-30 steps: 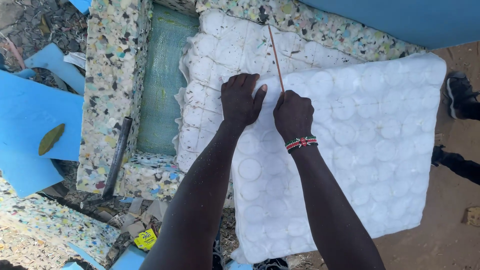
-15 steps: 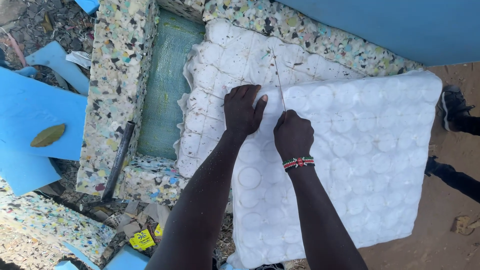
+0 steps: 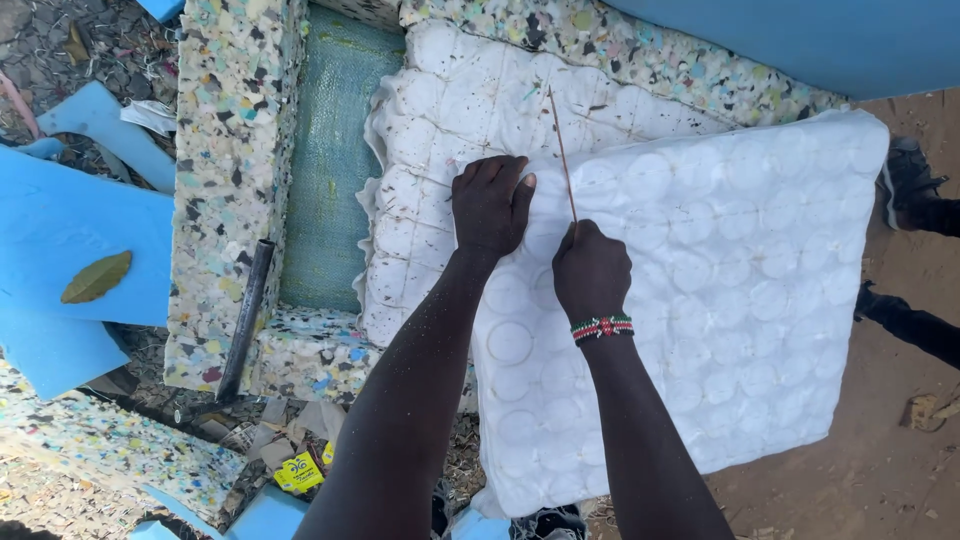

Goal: Cutting a large piece of upholstery foam using a thin wire tool

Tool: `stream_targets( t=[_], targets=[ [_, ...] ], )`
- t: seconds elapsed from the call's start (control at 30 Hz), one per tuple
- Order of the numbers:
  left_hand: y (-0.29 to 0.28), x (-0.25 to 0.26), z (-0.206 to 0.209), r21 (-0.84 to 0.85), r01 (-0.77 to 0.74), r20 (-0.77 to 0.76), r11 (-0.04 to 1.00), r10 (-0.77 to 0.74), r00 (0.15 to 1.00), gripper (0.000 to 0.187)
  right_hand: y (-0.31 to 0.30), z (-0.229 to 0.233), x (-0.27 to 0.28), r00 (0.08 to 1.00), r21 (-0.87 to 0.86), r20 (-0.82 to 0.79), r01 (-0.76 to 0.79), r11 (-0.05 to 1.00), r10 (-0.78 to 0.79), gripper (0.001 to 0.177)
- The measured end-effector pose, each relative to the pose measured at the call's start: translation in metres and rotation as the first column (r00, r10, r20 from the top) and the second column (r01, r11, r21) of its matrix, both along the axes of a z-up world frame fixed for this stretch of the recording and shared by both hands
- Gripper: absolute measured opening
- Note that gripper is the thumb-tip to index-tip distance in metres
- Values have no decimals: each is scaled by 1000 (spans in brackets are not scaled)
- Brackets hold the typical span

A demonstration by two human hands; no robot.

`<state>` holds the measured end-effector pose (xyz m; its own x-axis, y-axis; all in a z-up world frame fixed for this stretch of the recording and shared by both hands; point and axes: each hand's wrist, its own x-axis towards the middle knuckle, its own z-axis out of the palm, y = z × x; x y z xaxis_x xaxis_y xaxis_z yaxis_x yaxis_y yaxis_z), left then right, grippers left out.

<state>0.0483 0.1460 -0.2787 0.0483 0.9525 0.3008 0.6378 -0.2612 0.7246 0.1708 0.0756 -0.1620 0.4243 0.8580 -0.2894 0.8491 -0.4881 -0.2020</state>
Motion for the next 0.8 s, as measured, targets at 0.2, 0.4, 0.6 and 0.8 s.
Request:
stream_targets(
  t=[0.2, 0.4, 0.6, 0.8],
  targets=[
    [-1, 0, 5, -19, -22, 5, 1000, 22, 1000, 33, -86, 39, -9, 993, -233, 34, 119, 965, -114, 40],
    [-1, 0, -11, 13, -22, 11, 1000, 22, 1000, 30, -6, -1, -3, 998, -71, 54, 11, 997, -7, 36],
    [-1, -2, -8, -2, -18, 4, 1000, 18, 1000, 31, -107, 46, -12, 995, -258, 39, 94, 961, -87, 40],
    [3, -5, -3, -54, -5, 47, 999, 8, 999, 35, -72, 3, 13, 998, -85, 57, 22, 996, -17, 38]
  ],
)
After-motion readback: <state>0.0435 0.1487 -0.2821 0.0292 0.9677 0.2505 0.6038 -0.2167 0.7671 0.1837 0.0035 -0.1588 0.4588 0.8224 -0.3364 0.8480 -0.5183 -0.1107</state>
